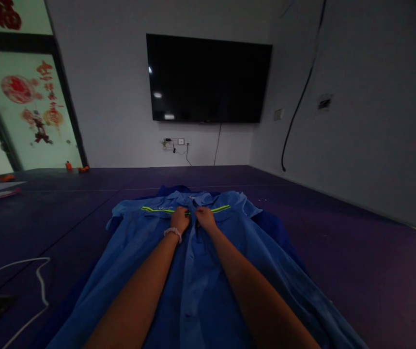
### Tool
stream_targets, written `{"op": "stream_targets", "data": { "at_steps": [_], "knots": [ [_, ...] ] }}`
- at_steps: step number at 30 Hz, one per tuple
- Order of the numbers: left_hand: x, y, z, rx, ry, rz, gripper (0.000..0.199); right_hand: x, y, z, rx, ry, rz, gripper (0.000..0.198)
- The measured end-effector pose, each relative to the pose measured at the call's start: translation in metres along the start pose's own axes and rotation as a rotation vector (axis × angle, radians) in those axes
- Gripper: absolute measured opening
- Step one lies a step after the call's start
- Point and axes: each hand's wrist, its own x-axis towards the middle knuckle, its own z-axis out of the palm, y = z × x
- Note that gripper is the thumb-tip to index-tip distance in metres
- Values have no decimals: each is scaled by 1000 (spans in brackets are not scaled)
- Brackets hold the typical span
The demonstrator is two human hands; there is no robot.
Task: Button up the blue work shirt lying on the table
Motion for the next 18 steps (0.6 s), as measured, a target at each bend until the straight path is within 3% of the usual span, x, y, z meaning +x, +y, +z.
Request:
{"op": "stream_targets", "data": {
  "at_steps": [10,18],
  "knots": [
    [6,1,1,79,-52,35,30,1,-7,-5,-163,-29,0,31],
    [8,6,4,67,-38,-85,31,1,-20,2,-344,105,36,29]
  ]
}}
